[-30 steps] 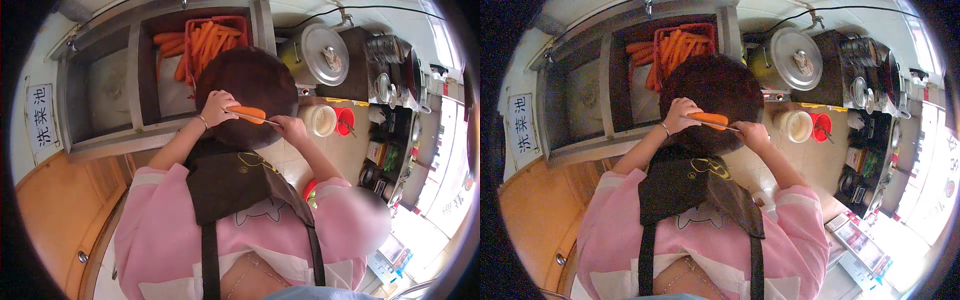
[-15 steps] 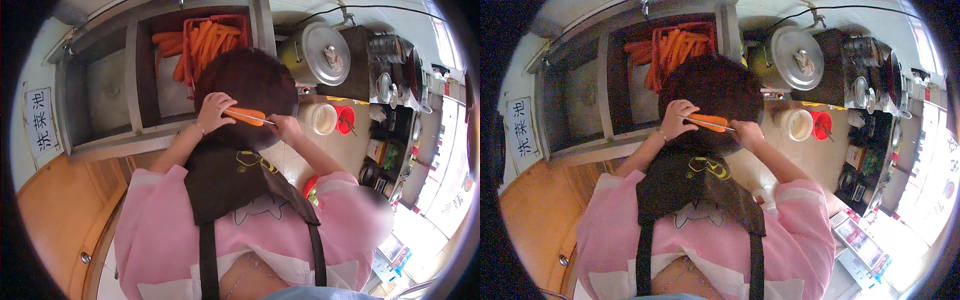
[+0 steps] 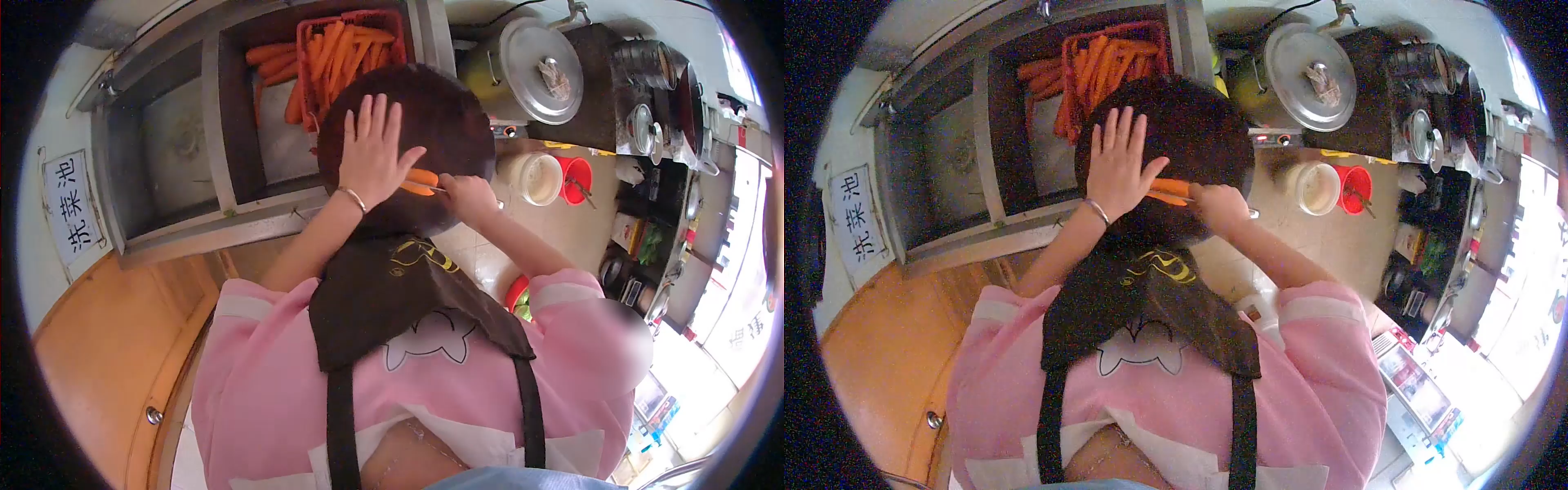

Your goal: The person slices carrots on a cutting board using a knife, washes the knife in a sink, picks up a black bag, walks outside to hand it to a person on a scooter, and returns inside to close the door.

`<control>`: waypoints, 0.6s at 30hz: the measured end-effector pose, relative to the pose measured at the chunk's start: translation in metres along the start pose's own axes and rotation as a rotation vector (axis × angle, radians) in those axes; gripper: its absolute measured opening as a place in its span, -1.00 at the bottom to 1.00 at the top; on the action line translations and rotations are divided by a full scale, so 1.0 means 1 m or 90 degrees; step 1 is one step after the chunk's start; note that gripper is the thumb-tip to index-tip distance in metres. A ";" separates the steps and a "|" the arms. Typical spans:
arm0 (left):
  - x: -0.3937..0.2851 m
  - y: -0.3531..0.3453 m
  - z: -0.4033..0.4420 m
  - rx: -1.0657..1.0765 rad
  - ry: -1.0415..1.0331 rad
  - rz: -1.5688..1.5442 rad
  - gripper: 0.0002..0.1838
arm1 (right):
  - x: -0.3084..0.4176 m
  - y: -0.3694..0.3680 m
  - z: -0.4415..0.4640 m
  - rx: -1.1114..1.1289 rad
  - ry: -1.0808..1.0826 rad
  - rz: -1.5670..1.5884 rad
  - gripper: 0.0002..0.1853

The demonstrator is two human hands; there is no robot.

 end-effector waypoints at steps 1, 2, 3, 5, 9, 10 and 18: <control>-0.007 0.003 0.000 0.004 0.002 0.000 -0.20 | -0.009 -0.010 -0.003 -0.043 0.023 0.034 -0.81; -0.019 0.006 0.001 0.019 -0.020 0.021 -0.19 | -0.017 -0.021 -0.005 -0.088 0.045 0.067 -0.81; -0.031 0.011 0.003 0.029 -0.040 0.041 -0.19 | -0.025 -0.033 -0.005 -0.086 0.048 0.066 -0.81; -0.039 0.013 0.003 0.040 -0.055 0.045 -0.19 | -0.034 -0.049 -0.008 -0.176 0.092 0.162 -0.80; 0.005 -0.001 0.000 0.000 0.049 0.053 -0.25 | -0.012 -0.025 0.003 -0.089 -0.011 0.045 -0.76; 0.003 -0.004 -0.002 -0.008 0.034 0.052 -0.25 | -0.009 -0.024 0.002 -0.091 0.011 0.031 -0.75; 0.020 -0.022 -0.005 0.004 0.047 -0.018 -0.23 | 0.007 -0.017 0.010 -0.023 -0.009 -0.002 -0.71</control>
Point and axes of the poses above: each hand's wrist, its own z-axis towards the middle knuckle, its own y-axis out of the back of the hand, x = y × z, the point moved 3 cm from there along z, towards the middle knuckle, and after that the axes turned 7 degrees about -x, right-handed, at the moved point
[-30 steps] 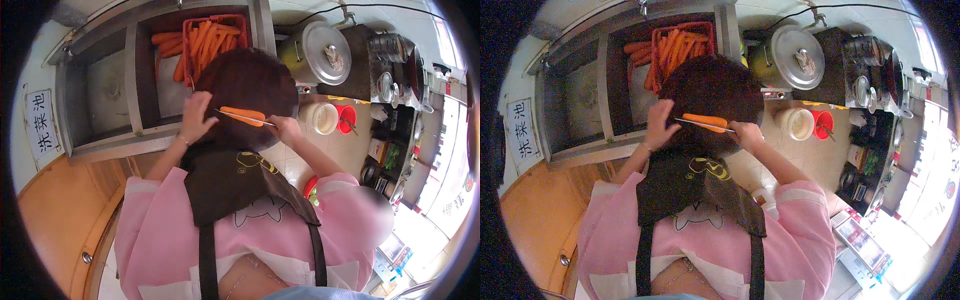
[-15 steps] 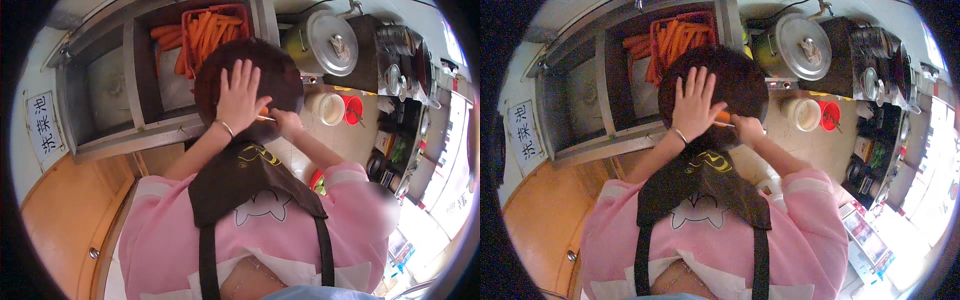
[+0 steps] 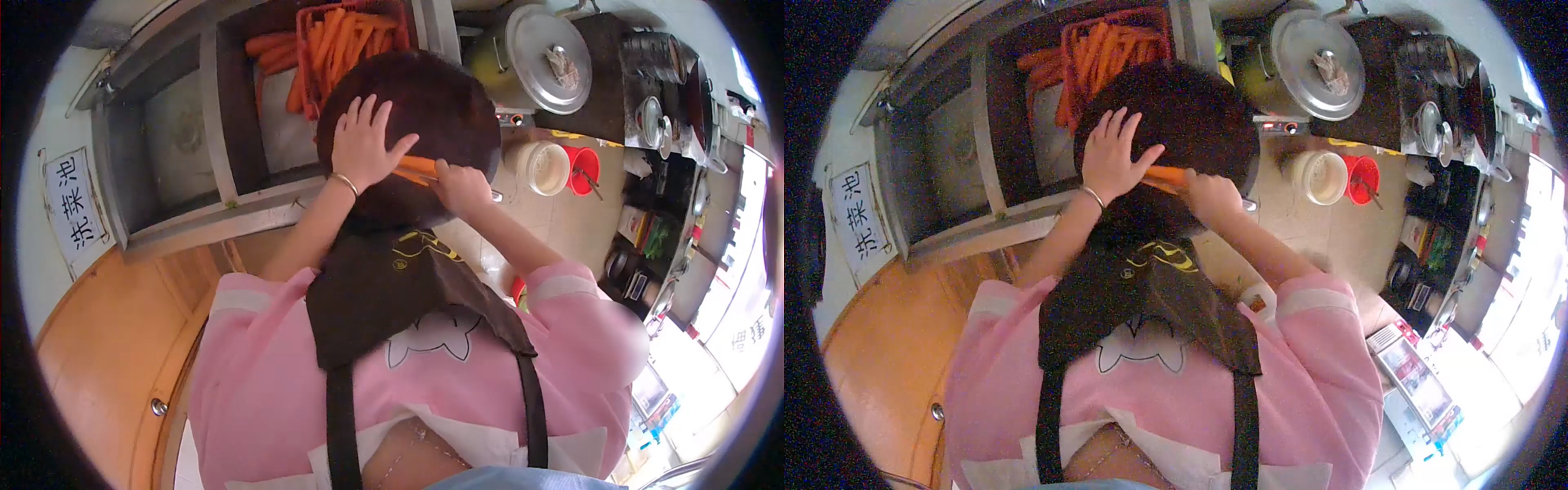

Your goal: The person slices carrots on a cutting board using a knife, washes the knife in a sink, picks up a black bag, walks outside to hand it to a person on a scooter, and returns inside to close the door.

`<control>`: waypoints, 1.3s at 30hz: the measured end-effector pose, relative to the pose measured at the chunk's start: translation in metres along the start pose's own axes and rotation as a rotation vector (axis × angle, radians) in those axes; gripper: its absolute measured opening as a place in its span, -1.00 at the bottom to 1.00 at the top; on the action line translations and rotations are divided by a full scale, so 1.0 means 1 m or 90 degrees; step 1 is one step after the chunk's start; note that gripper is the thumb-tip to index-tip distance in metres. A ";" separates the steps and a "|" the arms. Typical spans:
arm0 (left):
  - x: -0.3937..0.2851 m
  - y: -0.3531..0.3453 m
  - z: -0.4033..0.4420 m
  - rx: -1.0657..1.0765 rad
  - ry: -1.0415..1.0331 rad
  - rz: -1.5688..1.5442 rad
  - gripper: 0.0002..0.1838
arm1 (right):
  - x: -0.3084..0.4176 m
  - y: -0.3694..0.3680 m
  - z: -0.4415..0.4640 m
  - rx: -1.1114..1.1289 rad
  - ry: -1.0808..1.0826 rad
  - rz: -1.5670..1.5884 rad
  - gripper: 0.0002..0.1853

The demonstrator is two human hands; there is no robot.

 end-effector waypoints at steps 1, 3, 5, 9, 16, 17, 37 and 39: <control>0.001 -0.003 -0.003 0.004 -0.002 -0.001 -0.23 | 0.002 0.001 0.000 0.002 -0.013 -0.010 -0.69; 0.001 -0.005 -0.001 0.020 0.014 -0.049 -0.25 | 0.003 0.003 -0.002 -0.003 -0.028 -0.023 -0.66; -0.004 -0.004 0.000 -0.007 -0.008 -0.022 -0.27 | -0.002 0.000 0.000 -0.018 -0.042 0.013 -0.62; -0.013 0.004 -0.002 -0.039 -0.058 -0.002 -0.27 | -0.008 -0.011 -0.003 -0.052 -0.018 0.032 -0.54; 0.001 0.000 -0.005 -0.061 -0.057 -0.032 -0.29 | 0.007 -0.001 0.002 0.003 -0.057 0.019 -0.48; 0.001 -0.001 -0.006 -0.063 -0.057 -0.026 -0.31 | 0.005 -0.004 0.001 -0.005 -0.054 0.022 -0.47; 0.018 -0.024 -0.072 0.090 -0.287 -0.170 -0.58 | -0.036 0.029 -0.045 -0.320 -0.243 0.368 -0.54; 0.023 -0.030 -0.063 0.361 -0.087 -0.176 -0.68 | -0.040 0.025 -0.055 -0.303 -0.285 0.412 -0.57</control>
Point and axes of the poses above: each hand's wrist, its own z-axis towards the middle knuckle, its own y-axis out of the back of the hand, x = y × z, the point moved 3 cm from there along z, towards the middle knuckle, and after that the axes turned 7 degrees about -x, right-handed, at the moved point
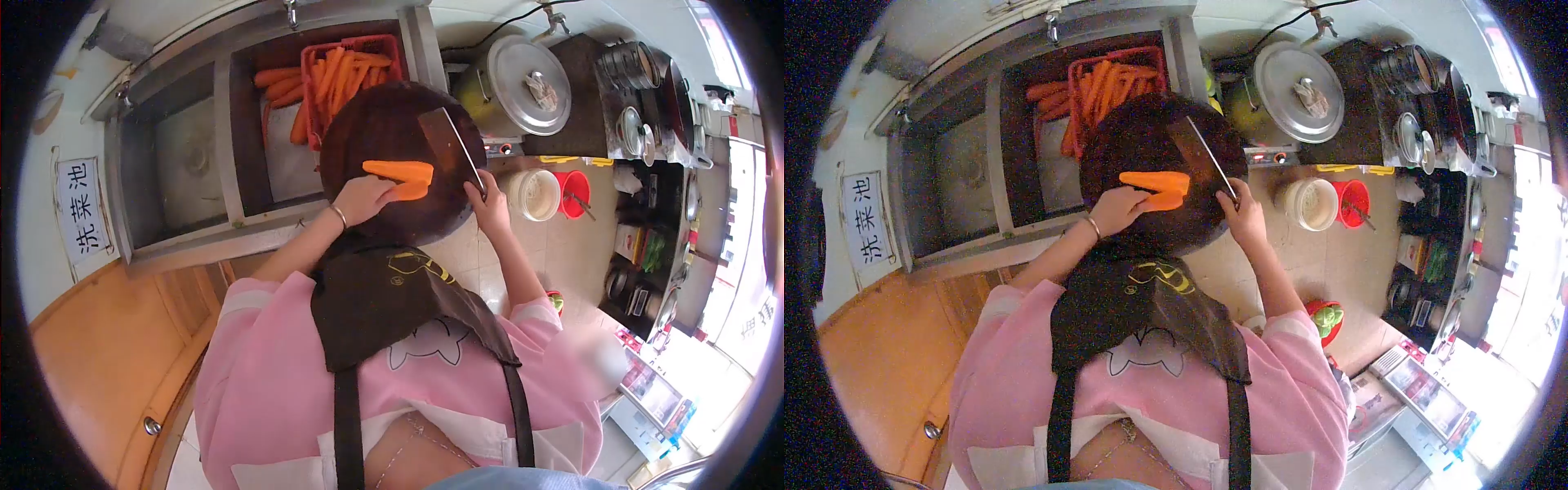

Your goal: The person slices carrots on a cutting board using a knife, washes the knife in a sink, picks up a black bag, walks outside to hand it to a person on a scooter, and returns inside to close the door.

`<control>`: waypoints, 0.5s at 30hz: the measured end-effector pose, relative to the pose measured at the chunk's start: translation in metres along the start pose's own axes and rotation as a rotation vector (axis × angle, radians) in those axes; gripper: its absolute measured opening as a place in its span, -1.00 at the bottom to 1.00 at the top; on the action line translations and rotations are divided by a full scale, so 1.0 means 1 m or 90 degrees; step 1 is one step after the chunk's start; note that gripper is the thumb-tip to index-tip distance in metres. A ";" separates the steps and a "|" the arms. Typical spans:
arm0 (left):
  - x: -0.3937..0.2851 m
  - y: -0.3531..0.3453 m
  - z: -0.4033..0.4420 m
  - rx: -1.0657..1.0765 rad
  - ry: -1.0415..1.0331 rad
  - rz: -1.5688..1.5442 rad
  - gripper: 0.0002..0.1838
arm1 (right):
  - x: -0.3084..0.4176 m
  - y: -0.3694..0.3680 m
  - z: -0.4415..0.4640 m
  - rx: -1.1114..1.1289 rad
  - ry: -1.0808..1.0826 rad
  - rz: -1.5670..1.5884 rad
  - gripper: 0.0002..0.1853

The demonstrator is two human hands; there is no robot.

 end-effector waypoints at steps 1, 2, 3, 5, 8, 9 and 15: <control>0.004 -0.003 0.004 0.002 -0.001 0.001 -0.68 | -0.009 0.000 -0.001 -0.007 -0.013 -0.001 -0.57; 0.008 -0.004 0.009 -0.110 -0.061 0.039 -0.73 | -0.016 0.000 -0.003 -0.016 -0.025 -0.002 -0.58; 0.000 0.007 0.011 -0.222 -0.123 0.077 -0.78 | -0.017 0.001 -0.006 -0.018 -0.025 -0.002 -0.58; -0.012 0.023 0.017 -0.275 -0.125 0.073 -0.76 | -0.016 0.004 -0.012 -0.025 -0.006 0.013 -0.56; -0.022 0.033 0.030 -0.358 -0.188 0.096 -0.73 | -0.019 0.003 -0.016 -0.031 -0.032 0.000 -0.59; -0.022 0.034 0.036 -0.389 -0.252 0.128 -0.71 | -0.019 0.002 -0.017 -0.032 -0.033 -0.001 -0.59; -0.002 0.016 0.061 -0.237 -0.129 0.022 -0.73 | -0.018 0.002 -0.019 -0.045 -0.022 0.015 -0.59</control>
Point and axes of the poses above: each hand's wrist, its own z-axis towards the middle knuckle, its own y-axis out of the back of the hand, x = y × z, the point moved 3 cm from there along z, towards the middle knuckle, and after that the axes turned 7 degrees about -x, right-handed, at the moved point
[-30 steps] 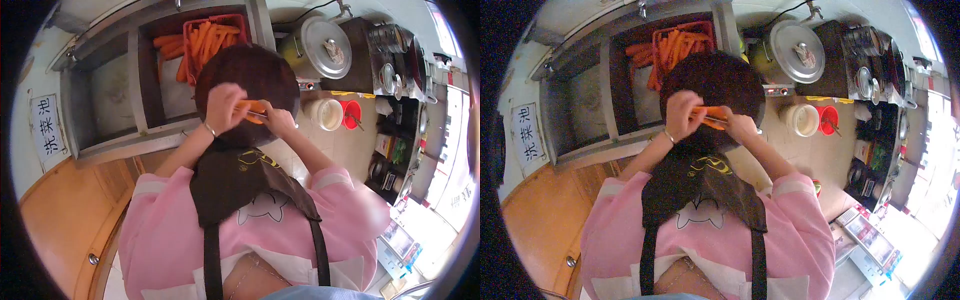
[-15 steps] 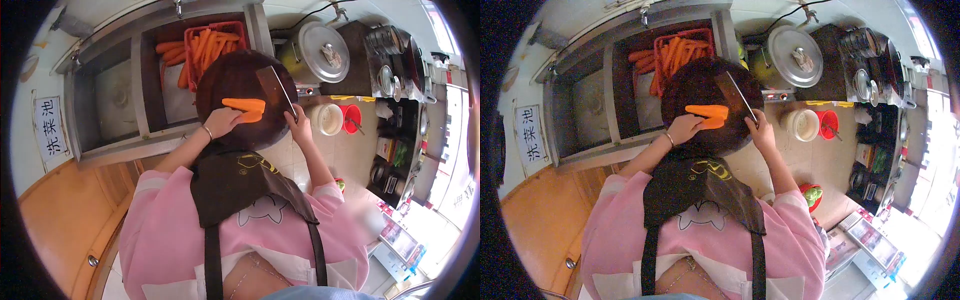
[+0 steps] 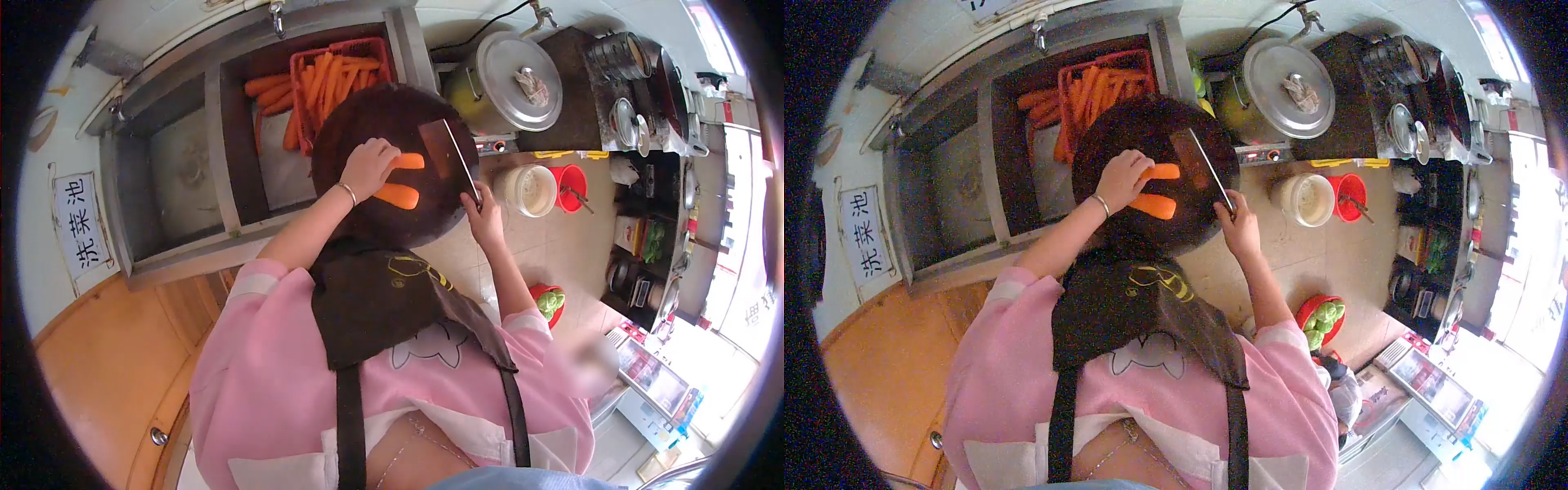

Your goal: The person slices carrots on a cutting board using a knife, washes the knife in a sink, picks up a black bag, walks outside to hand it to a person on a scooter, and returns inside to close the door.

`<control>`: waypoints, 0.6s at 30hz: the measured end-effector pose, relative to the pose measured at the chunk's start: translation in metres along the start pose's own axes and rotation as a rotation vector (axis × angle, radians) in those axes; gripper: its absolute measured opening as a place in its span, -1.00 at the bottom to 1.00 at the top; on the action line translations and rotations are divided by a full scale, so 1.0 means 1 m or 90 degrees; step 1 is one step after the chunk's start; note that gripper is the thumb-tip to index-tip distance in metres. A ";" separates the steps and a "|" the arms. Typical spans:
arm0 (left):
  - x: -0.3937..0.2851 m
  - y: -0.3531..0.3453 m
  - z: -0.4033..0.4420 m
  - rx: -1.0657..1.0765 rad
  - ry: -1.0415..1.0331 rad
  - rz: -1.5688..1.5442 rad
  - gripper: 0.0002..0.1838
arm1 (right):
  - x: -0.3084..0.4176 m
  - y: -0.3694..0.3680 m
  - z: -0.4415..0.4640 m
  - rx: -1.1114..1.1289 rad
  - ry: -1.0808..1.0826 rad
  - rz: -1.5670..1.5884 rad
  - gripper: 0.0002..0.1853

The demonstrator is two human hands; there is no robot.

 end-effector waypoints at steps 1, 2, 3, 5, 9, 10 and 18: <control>0.000 0.003 -0.002 0.001 -0.001 0.000 -0.73 | -0.002 0.000 0.000 -0.008 -0.009 -0.001 -0.61; -0.003 0.008 -0.007 -0.012 -0.077 -0.013 -0.77 | -0.005 0.000 -0.001 -0.014 -0.019 -0.003 -0.63; -0.008 0.011 -0.014 -0.024 -0.152 -0.027 -0.82 | -0.010 0.000 -0.002 -0.013 -0.022 -0.004 -0.63; -0.006 0.010 -0.027 -0.058 -0.176 0.017 -0.82 | -0.013 -0.001 0.002 -0.031 0.084 -0.030 -0.69; -0.019 0.040 -0.034 -0.233 -0.008 -0.043 -0.80 | -0.005 -0.004 0.019 0.049 0.047 -0.171 -0.73; -0.026 0.049 -0.030 -0.230 -0.007 -0.044 -0.80 | 0.010 -0.004 0.024 0.068 0.108 -0.210 -0.75; -0.051 0.075 0.016 -0.276 0.064 0.157 -0.52 | 0.058 -0.051 0.066 0.228 0.415 -0.387 -0.80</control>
Point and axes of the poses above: each hand's wrist, its own z-axis towards the middle knuckle, its own y-axis out of the back of the hand, x = y × z, the point moved 3 cm from there along z, towards the middle knuckle, and after that the axes turned 7 degrees about -x, right-handed, at the moved point
